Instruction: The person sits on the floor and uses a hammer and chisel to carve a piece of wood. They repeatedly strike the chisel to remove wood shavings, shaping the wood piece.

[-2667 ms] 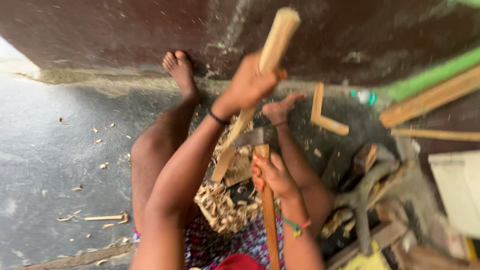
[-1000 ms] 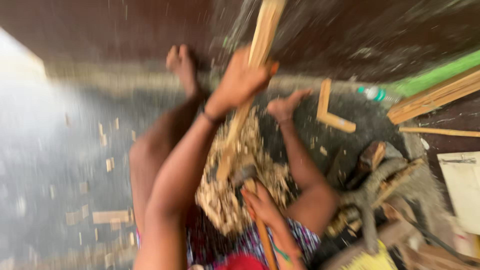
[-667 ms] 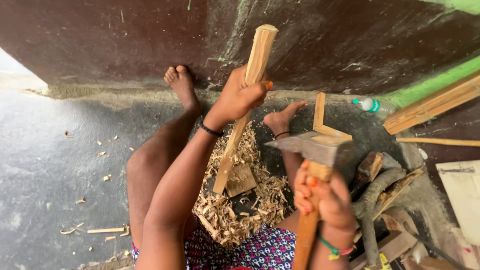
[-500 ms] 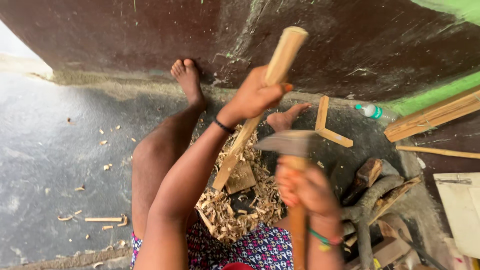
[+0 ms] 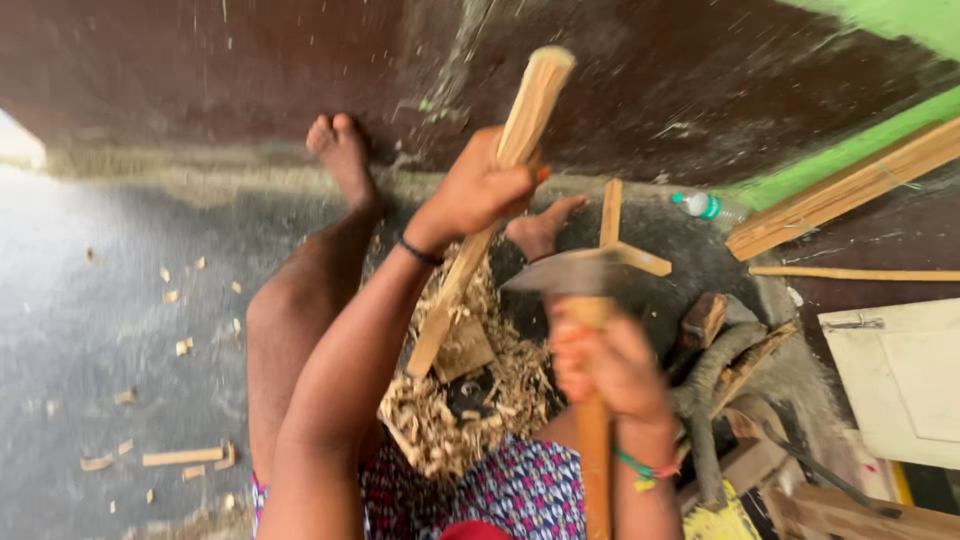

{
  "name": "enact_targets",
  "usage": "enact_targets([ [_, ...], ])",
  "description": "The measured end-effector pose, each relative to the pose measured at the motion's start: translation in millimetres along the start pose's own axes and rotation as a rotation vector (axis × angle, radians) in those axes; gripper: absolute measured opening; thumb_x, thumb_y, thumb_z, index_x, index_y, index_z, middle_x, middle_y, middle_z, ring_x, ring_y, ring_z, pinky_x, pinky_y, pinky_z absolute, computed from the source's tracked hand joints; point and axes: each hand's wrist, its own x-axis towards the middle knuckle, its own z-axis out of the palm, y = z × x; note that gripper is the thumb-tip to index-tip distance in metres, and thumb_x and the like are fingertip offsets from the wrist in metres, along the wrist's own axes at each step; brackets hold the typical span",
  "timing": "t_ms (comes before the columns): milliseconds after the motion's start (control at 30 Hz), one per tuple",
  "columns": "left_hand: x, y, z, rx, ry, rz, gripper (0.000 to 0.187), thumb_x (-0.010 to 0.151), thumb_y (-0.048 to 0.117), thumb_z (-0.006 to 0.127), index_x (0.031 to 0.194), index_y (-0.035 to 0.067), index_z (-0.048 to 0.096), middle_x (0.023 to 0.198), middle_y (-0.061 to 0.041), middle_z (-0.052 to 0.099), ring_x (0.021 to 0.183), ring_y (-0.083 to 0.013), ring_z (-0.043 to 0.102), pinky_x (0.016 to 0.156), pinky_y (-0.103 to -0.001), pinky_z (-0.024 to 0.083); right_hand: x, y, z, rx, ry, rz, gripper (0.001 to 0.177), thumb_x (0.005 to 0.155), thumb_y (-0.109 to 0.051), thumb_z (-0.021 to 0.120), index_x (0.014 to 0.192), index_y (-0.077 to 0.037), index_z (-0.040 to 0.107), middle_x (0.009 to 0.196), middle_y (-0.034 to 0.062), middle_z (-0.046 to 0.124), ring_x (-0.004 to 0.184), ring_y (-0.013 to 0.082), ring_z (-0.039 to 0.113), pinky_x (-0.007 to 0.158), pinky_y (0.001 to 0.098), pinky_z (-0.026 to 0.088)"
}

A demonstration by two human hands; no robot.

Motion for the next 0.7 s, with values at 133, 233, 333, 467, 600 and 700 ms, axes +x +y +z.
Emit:
enact_targets([
  [133, 5.4, -7.2, 0.6, 0.021, 0.0, 0.055, 0.012, 0.091, 0.013, 0.063, 0.086, 0.003, 0.058, 0.069, 0.002, 0.056, 0.058, -0.007, 0.049, 0.05, -0.027, 0.04, -45.2, -39.4, -4.5, 0.191, -0.097, -0.229, 0.039, 0.099, -0.023, 0.066, 0.126, -0.001, 0.05, 0.081, 0.0058, 0.05, 0.055, 0.0112, 0.045, 0.049, 0.0262, 0.043],
  [233, 9.0, -12.1, 7.4, 0.027, -0.047, 0.104, 0.011, 0.088, 0.014, 0.06, 0.09, 0.003, 0.059, 0.075, 0.002, 0.057, 0.063, -0.0069, 0.052, 0.053, -0.027, 0.044, -27.9, -25.0, -11.7, 0.238, -0.135, -0.072, 0.039, 0.099, -0.027, 0.067, 0.125, -0.004, 0.051, 0.082, 0.0022, 0.048, 0.058, 0.0101, 0.044, 0.048, 0.0256, 0.042],
  [333, 10.4, -13.3, 9.2, 0.048, -0.015, 0.036, 0.014, 0.082, 0.016, 0.059, 0.089, 0.004, 0.062, 0.068, 0.002, 0.06, 0.053, -0.0071, 0.056, 0.046, -0.027, 0.047, 22.1, 34.7, -5.4, 0.017, -0.039, 0.14, 0.024, 0.1, -0.02, 0.061, 0.116, -0.003, 0.053, 0.068, -0.002, 0.043, 0.046, 0.0046, 0.039, 0.038, 0.0227, 0.035],
  [467, -1.0, -6.3, -10.7, 0.026, 0.05, 0.041, 0.016, 0.09, 0.017, 0.059, 0.084, 0.003, 0.06, 0.068, 0.001, 0.056, 0.055, -0.0072, 0.052, 0.048, -0.027, 0.042, 65.6, 100.6, 7.2, -0.06, -0.025, 0.232, 0.014, 0.099, -0.019, 0.057, 0.102, -0.007, 0.05, 0.066, 0.0, 0.051, 0.043, 0.0098, 0.048, 0.036, 0.0266, 0.043],
  [600, -5.1, -9.0, -7.4, -0.086, -0.026, 0.026, 0.013, 0.091, 0.014, 0.058, 0.085, 0.003, 0.055, 0.069, 0.001, 0.053, 0.057, -0.0075, 0.049, 0.048, -0.027, 0.039, 63.2, 100.8, -2.5, -0.046, 0.096, 0.275, 0.016, 0.096, -0.018, 0.06, 0.102, -0.006, 0.049, 0.064, 0.0019, 0.05, 0.039, 0.0106, 0.046, 0.034, 0.0259, 0.039],
  [700, 7.8, -12.1, 1.0, -0.135, -0.028, -0.032, 0.015, 0.094, 0.01, 0.061, 0.085, 0.004, 0.051, 0.065, 0.0, 0.051, 0.053, -0.0076, 0.045, 0.047, -0.028, 0.037, 31.4, 58.6, -15.2, 0.007, 0.005, 0.08, 0.023, 0.099, -0.019, 0.058, 0.116, -0.004, 0.055, 0.07, 0.0006, 0.051, 0.047, 0.0068, 0.047, 0.04, 0.0221, 0.041],
])
